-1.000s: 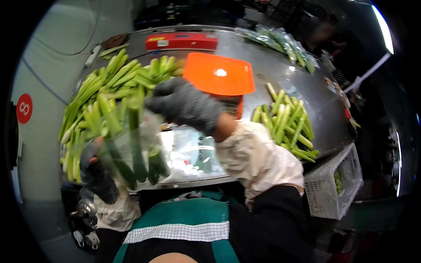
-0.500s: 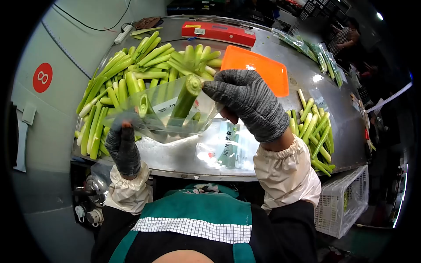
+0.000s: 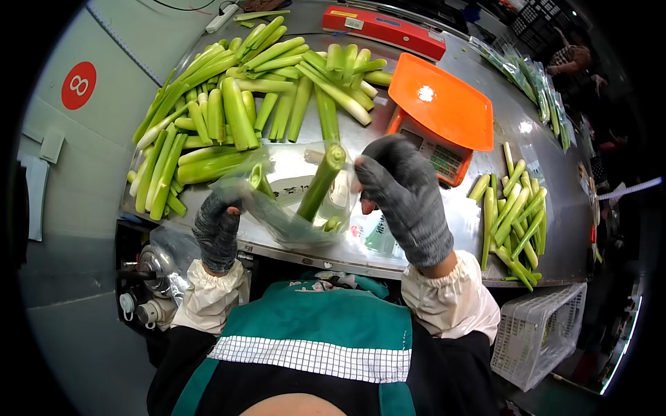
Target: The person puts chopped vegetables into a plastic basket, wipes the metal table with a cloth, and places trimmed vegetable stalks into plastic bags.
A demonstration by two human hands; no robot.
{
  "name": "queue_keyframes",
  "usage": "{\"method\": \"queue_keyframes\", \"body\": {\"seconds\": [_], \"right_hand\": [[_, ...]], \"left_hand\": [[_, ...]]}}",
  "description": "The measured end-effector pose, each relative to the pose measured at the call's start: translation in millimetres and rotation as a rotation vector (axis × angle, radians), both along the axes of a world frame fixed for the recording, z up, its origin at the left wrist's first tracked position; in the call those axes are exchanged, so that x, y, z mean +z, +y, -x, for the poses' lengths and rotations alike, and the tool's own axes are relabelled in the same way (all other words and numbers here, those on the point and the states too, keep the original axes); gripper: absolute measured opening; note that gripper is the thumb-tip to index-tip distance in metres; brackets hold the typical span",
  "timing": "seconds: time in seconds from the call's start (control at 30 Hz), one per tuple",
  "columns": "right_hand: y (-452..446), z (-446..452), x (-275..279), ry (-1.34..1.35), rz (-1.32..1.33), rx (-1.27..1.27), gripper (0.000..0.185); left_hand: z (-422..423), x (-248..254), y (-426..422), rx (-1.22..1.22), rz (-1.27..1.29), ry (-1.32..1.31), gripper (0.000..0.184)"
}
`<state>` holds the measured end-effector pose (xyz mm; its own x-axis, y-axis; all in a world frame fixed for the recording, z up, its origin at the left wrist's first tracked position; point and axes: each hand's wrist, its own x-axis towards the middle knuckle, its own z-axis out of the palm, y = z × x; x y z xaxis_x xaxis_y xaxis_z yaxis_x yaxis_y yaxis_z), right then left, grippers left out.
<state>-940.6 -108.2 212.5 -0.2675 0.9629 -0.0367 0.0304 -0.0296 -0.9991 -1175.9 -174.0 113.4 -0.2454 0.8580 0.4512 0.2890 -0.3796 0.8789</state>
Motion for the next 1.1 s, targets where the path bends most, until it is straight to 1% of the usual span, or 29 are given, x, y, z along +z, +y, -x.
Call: {"method": "queue_keyframes", "body": {"seconds": [0.03, 0.1, 0.13, 0.17, 0.23, 0.27, 0.3, 0.37, 0.4, 0.43, 0.5, 0.53, 0.57, 0.6, 0.63, 0.67, 0.7, 0.73, 0.77, 0.83, 0.87, 0.9, 0.97, 1.0, 1.03, 1.07, 1.1], "right_hand": [[-5.3, 0.6, -3.8, 0.000, -0.001, 0.006, 0.028], [-15.4, -0.1, -15.3, 0.113, -0.371, -0.012, 0.045], [-16.5, -7.8, -24.0, 0.006, -0.476, 0.088, 0.058], [-16.3, -11.2, -21.8, -0.191, -0.657, 0.165, 0.058], [-15.0, -15.4, -17.2, -0.485, -0.735, 0.276, 0.057], [-12.9, -20.0, -13.5, -0.619, -0.700, 0.346, 0.050], [-9.1, -24.6, -11.9, -0.620, -0.702, 0.343, 0.050], [0.0, -30.8, -8.3, -0.564, -0.626, 0.471, 0.041], [1.0, -30.4, 2.5, -0.650, -0.577, 0.525, 0.025], [6.2, -31.5, 2.8, -0.651, -0.579, 0.523, 0.025], [17.4, -34.0, 3.0, -0.908, -0.805, 0.583, 0.016], [19.5, -34.2, 5.4, -0.908, -0.857, 0.542, 0.011], [8.5, -35.5, 17.7, -0.913, -0.861, 0.534, 0.011], [-8.7, -36.7, 38.3, -0.861, -0.927, 0.549, 0.013], [-16.9, -36.3, 52.0, -0.808, -0.991, 0.568, 0.016], [-14.3, -33.2, 55.4, -0.851, -1.034, 0.503, 0.017], [-0.2, -28.9, 45.1, -0.908, -1.057, 0.444, 0.018], [-3.0, -30.0, 43.7, -0.931, -1.087, 0.435, 0.016], [3.0, -30.0, 46.3, -0.962, -1.157, 0.402, 0.014], [-3.5, -24.2, 58.9, -0.785, -1.245, 0.317, 0.012], [3.7, -21.3, 63.7, -0.844, -1.227, 0.299, 0.011], [14.0, -17.9, 58.1, -1.025, -1.164, 0.263, 0.010], [11.9, -24.2, 66.1, -1.118, -1.131, 0.334, 0.009], [11.3, -23.1, 76.1, -1.018, -1.204, 0.317, 0.009], [5.4, -21.9, 81.5, -0.910, -1.232, 0.316, 0.009], [6.3, -16.2, 78.9, -1.026, -1.220, 0.247, 0.007], [20.3, -15.2, 67.8, -0.990, -1.216, 0.268, 0.007]], "left_hand": [[0.3, 2.0, 1.7, 0.006, -0.001, 0.000, 0.015], [-0.1, 5.9, 6.5, 0.003, 0.006, 0.019, 0.011], [-0.9, 9.1, 8.1, 0.007, 0.002, 0.016, 0.011], [-1.9, 12.5, 9.6, -0.013, 0.009, 0.013, 0.010], [-2.0, 13.0, 12.2, -0.026, 0.017, 0.007, 0.010], [-0.6, 11.3, 13.7, -0.031, -0.042, 0.063, 0.009], [0.8, 10.6, 15.5, -0.038, -0.102, 0.120, 0.009], [4.5, 11.7, 17.8, -0.081, -0.087, 0.130, 0.008], [5.0, 12.8, 18.5, -0.121, -0.069, 0.141, 0.008], [3.7, 18.1, 20.0, -0.122, -0.072, 0.141, 0.008], [1.4, 33.6, 22.9, 0.012, -0.303, 0.546, 0.006], [2.0, 35.2, 21.9, 0.049, -0.325, 0.534, 0.006], [4.2, 37.2, 19.9, 0.091, -0.351, 0.522, 0.006], [7.4, 61.7, 9.0, 0.062, -0.328, 0.569, 0.008], [12.3, 59.6, 1.9, 0.018, -0.357, 0.387, 0.009], [11.5, 62.5, 6.8, 0.068, -0.400, 0.452, 0.010], [8.6, 69.0, 10.1, 0.118, -0.425, 0.517, 0.011], [8.4, 63.1, 13.8, 0.152, -0.280, 0.508, 0.013], [12.6, 60.5, 16.5, 0.164, -0.317, 0.513, 0.013], [16.2, 67.1, 20.5, 0.132, -0.426, 0.366, 0.015], [15.3, 75.1, 18.6, 0.232, -0.498, 0.621, 0.015], [7.5, 83.4, 24.4, 0.137, -0.359, 0.504, 0.015], [8.5, 85.6, 26.9, 0.174, -0.542, 0.692, 0.015], [9.2, 88.0, 37.1, 0.190, -0.570, 0.691, 0.015], [9.2, 89.0, 40.8, 0.154, -0.496, 0.597, 0.015], [8.4, 87.0, 38.3, 0.107, -0.400, 0.500, 0.015], [7.7, 85.6, 34.5, 0.067, -0.314, 0.408, 0.015]]}}
